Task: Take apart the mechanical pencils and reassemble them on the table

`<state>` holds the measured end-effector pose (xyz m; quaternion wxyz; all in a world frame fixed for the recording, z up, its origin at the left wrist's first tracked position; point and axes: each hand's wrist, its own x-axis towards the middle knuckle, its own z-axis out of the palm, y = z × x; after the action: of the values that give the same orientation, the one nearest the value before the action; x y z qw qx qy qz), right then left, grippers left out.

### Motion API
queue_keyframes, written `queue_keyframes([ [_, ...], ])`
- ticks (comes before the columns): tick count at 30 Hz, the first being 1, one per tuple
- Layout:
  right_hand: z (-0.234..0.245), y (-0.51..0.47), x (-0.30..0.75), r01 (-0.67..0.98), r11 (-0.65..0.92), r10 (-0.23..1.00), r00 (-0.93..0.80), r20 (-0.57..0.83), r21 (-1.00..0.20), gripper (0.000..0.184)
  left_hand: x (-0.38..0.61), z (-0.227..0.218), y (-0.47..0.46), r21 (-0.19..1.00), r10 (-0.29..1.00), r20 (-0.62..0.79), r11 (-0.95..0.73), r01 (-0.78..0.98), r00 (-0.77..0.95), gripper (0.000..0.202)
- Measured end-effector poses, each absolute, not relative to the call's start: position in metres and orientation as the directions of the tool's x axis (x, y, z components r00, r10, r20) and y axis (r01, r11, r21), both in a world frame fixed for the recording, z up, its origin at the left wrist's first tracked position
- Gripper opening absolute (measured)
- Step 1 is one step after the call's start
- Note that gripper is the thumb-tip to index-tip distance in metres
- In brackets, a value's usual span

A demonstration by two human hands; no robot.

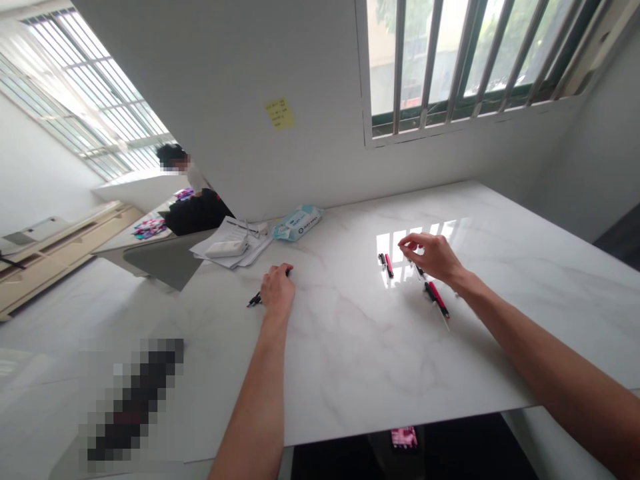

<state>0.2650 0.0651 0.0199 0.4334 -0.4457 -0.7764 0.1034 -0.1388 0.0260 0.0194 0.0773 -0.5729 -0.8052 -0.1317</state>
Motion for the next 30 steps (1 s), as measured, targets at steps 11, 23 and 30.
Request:
queue_keyframes([
  [11,0.017,0.049,0.239,0.494,0.649,0.756,-0.334,0.563,-0.578,0.012,-0.135,0.013,0.034,0.358,0.885,0.407,0.071,0.931,-0.224,0.056],
  [23,0.032,0.034,0.228,0.505,0.589,0.808,-0.381,0.449,-0.632,0.05,-0.017,0.027,0.005,0.427,0.849,0.505,-0.402,0.81,0.155,0.034],
  [30,0.03,0.029,0.221,0.44,0.568,0.811,-0.441,0.384,-0.696,0.054,0.0,0.033,-0.007,0.486,0.829,0.502,-0.506,0.713,0.247,0.023],
])
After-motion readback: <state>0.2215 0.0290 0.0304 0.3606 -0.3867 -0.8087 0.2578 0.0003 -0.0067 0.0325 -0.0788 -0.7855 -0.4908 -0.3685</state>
